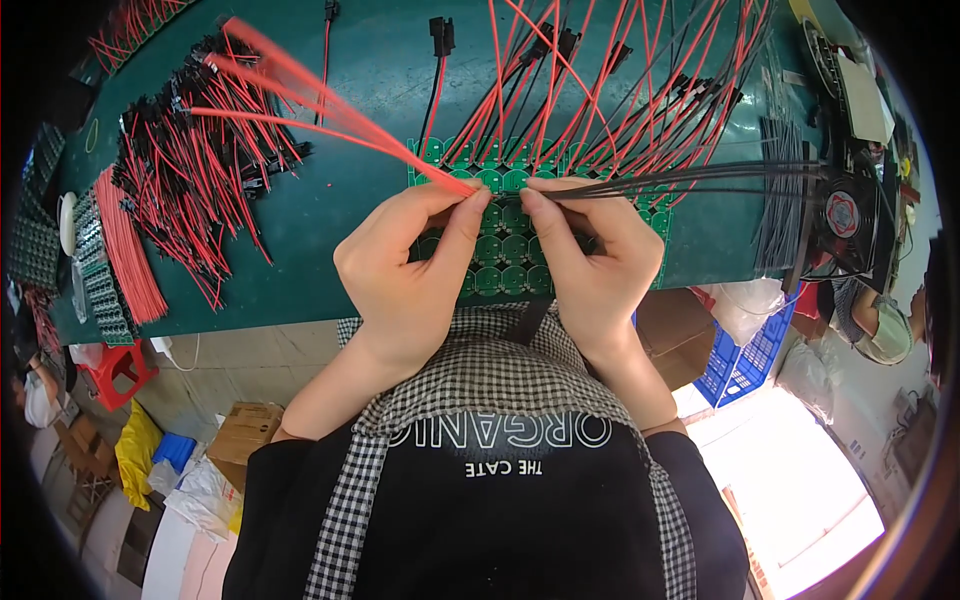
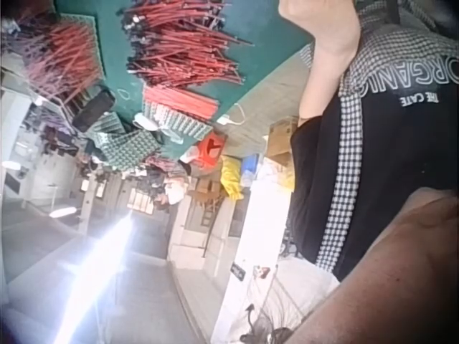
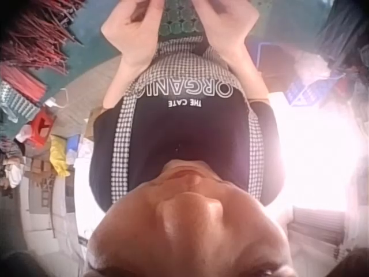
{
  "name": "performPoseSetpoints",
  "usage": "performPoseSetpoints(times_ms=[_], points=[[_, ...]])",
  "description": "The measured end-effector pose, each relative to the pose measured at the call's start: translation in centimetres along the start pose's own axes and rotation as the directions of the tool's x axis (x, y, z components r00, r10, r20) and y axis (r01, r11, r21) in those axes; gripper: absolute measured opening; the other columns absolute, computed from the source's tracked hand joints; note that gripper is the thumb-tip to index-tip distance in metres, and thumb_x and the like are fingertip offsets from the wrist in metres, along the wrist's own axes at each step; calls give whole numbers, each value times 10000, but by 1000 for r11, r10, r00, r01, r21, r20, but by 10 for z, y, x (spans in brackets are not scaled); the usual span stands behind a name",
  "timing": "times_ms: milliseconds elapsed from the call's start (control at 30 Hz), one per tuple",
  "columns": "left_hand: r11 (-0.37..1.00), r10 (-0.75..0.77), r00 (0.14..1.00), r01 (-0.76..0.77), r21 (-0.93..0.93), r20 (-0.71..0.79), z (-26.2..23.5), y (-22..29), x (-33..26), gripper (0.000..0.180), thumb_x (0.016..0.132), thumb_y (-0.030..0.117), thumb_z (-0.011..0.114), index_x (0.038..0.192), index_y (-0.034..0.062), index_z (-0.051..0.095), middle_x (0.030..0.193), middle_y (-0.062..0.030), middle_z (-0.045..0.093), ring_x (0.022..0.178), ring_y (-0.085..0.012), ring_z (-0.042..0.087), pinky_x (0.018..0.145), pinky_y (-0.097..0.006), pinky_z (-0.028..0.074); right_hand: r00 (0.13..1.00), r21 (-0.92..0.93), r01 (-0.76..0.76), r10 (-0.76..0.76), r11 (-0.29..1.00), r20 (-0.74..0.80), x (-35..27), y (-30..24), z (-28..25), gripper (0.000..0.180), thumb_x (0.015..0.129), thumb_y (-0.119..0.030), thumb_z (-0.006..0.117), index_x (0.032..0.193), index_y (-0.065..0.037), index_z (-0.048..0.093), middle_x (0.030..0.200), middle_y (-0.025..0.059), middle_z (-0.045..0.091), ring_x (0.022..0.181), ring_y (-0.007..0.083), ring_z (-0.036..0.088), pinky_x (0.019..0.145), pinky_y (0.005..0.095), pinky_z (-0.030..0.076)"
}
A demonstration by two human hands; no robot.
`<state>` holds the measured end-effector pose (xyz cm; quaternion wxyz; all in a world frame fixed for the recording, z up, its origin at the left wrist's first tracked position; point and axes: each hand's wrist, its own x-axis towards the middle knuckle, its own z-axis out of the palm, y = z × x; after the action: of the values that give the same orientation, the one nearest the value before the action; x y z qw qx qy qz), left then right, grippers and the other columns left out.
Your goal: The person places circuit boards on the work table, retrieves bundles of wires, and inserts the wires into the circuit board holes by hand.
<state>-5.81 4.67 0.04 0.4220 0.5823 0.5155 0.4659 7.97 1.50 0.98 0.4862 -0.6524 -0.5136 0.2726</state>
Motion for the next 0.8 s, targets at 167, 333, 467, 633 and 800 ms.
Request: performPoseSetpoints(times_ms=[167, 333, 467, 633, 800], points=[[963, 189, 978, -202, 179, 87, 1, 4, 5, 104, 775, 5, 701, 867, -30, 667, 784, -117, 675, 663, -174, 659, 601, -257, 508, 990, -129, 140, -138, 982, 20, 7, -3, 2, 109, 742, 22, 708, 841, 23, 664, 822, 123, 670, 688, 218, 653, 601, 277, 508], [986, 99, 992, -109, 127, 80, -2, 8, 7, 111, 788, 0, 687, 895, -29, 670, 807, -114, 682, 677, -168, 660, 615, -255, 514, 980, -263, 192, -201, 945, -5, 6, -10, 1, 125, 758, 32, 708, 876, 43, 668, 871, 94, 687, 711, 121, 633, 652, 233, 507], [999, -35, 999, 35, -17, 28, -12, 6, 4, 104, 796, -5, 687, 893, -36, 669, 812, -103, 678, 696, -134, 653, 634, -237, 522, 1000, -15, 4, -4, 1000, 25, 0, -7, 1, 124, 781, 18, 709, 900, 38, 684, 870, 83, 676, 743, 98, 632, 657, 211, 517], [990, -105, 994, 107, -94, 25, -13, 2, 1, 100, 797, -8, 691, 887, -42, 664, 817, -92, 674, 694, -108, 646, 635, -221, 527, 1000, 21, -15, 15, 1000, 17, 0, -4, 8, 114, 786, 18, 708, 895, 44, 684, 887, 77, 667, 739, 92, 624, 656, 206, 512], [992, -79, 997, 80, -100, 13, -10, -2, 1, 96, 798, -11, 689, 885, -41, 661, 815, -89, 679, 684, -111, 654, 627, -225, 531, 1000, -7, -12, 13, 1000, 20, 1, -5, 9, 111, 787, 20, 707, 893, 43, 687, 883, 74, 666, 733, 87, 618, 643, 201, 505]])
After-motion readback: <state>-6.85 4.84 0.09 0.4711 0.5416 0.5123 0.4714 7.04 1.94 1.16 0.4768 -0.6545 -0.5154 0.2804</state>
